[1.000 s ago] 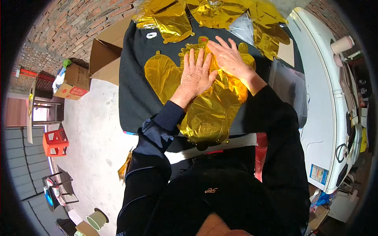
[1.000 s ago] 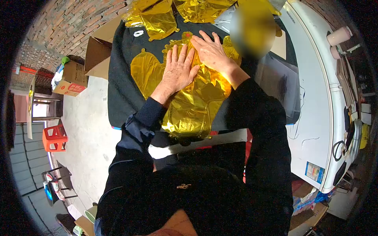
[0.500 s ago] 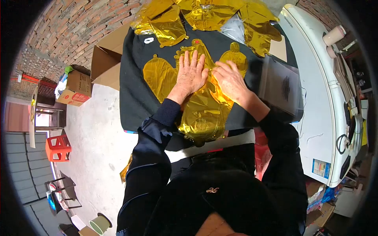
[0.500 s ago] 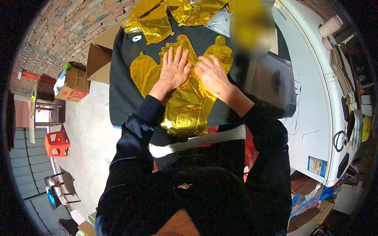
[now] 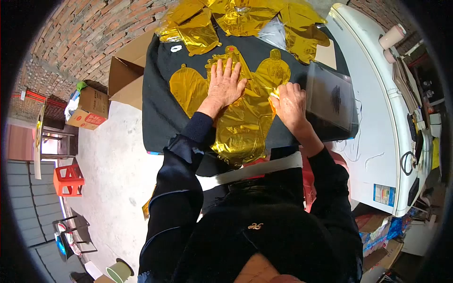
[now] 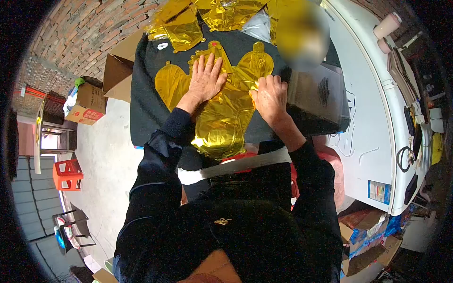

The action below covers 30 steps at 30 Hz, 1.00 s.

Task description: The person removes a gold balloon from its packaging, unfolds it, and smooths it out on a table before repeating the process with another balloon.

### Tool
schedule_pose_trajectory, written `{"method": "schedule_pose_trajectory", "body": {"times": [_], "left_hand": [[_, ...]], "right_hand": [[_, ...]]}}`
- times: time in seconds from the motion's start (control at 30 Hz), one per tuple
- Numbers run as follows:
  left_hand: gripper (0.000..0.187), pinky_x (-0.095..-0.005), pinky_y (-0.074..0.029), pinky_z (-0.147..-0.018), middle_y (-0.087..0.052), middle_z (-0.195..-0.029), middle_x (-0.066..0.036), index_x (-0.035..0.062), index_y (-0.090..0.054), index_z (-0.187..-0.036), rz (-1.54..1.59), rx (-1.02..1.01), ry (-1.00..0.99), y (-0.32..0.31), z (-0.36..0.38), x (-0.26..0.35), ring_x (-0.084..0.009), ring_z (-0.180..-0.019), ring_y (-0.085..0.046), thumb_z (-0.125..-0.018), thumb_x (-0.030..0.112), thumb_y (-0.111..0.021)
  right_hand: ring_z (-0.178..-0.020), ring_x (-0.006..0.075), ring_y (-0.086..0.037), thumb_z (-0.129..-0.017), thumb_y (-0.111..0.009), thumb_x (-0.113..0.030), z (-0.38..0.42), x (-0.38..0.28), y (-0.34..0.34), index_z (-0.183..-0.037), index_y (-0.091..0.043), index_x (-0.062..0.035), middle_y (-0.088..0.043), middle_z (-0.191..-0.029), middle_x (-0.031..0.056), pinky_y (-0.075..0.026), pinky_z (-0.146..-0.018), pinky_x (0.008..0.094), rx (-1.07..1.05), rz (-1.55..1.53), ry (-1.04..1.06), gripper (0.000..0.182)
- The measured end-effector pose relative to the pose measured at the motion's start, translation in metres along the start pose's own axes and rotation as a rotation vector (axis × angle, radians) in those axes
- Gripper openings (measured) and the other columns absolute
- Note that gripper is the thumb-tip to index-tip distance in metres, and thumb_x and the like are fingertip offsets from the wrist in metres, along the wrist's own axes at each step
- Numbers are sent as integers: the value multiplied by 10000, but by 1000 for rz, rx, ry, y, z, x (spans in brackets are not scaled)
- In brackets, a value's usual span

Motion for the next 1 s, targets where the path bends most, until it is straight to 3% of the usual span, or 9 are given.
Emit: {"method": "schedule_pose_trajectory", "body": {"times": [0.27,0.37,0.47,0.57,0.6,0.7,0.83,0.87,1.0], "left_hand": [[690,-566,-124,-1247,-278,-1661,-199,168,-330,-1607,19,83,-17,-1,3,0,-453,-1534,-201,-1061,589,-296],[705,-568,-114,-1248,-273,-1666,-194,192,-328,-1612,21,97,-17,-1,4,-1,-451,-1539,-190,-1053,620,-287],[724,-570,-88,-1252,-260,-1677,-181,204,-321,-1620,28,63,-13,0,3,0,-444,-1552,-156,-1043,639,-281],[722,-571,-87,-1252,-260,-1677,-182,213,-321,-1621,32,67,-14,0,3,0,-446,-1552,-155,-1042,642,-282],[723,-571,-86,-1252,-258,-1677,-182,215,-321,-1621,36,72,-15,0,3,-1,-447,-1552,-155,-1040,645,-284],[728,-575,-88,-1250,-271,-1671,-186,213,-332,-1617,57,89,-18,0,4,-1,-449,-1548,-163,-1036,651,-291],[727,-585,-101,-1243,-312,-1651,-196,208,-363,-1603,44,141,-35,-3,3,-1,-452,-1536,-195,-1033,655,-305],[724,-577,-117,-1242,-309,-1651,-196,213,-351,-1607,21,137,-34,-2,4,0,-453,-1532,-206,-1036,656,-304],[718,-562,-156,-1236,-310,-1648,-198,223,-334,-1612,-43,145,-50,0,4,0,-456,-1520,-236,-1041,657,-305]], "right_hand": [[-876,291,-597,-733,-819,-219,-13,-3,7,-866,-605,-120,-591,-882,68,-466,-758,464,126,-59,53,270],[-798,220,-637,-800,-818,-161,-20,-7,12,-888,-594,-98,-638,-928,26,-487,-714,379,185,-205,71,249],[-852,282,-696,-905,-745,-219,-31,-17,-1,-911,-585,-48,-695,-937,111,-523,-722,373,-282,-705,-334,234],[-848,218,-725,-1013,-651,-232,-39,-37,-2,-999,-578,-8,-717,-937,109,-546,-718,323,-379,-1472,-407,236],[-804,162,-711,-1044,-599,-166,-38,-33,-8,-1094,-574,-4,-714,-900,99,-552,-716,320,-301,-1542,-409,171],[-812,175,-704,-1029,-608,-109,-27,-14,-16,-1082,-586,-6,-715,-936,130,-550,-726,331,18,-1075,-232,118],[-904,326,-644,-868,-672,18,-11,-23,-1,-1031,-636,-8,-674,-920,146,-526,-825,388,68,-636,-11,169],[-951,365,-600,-806,-675,38,-9,-26,-4,-1021,-659,-23,-656,-939,134,-513,-859,409,104,-616,4,224],[-1032,326,-595,-823,-694,-4,-3,-39,-13,-1040,-671,-45,-652,-1022,117,-499,-890,413,61,-601,75,222]]}}
Point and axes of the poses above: each hand's wrist, its own z-axis away from the middle knuckle, its own y-axis out of the back of the hand, x = y × z, the point moved 4 cm from there along -z, towards the middle knuckle
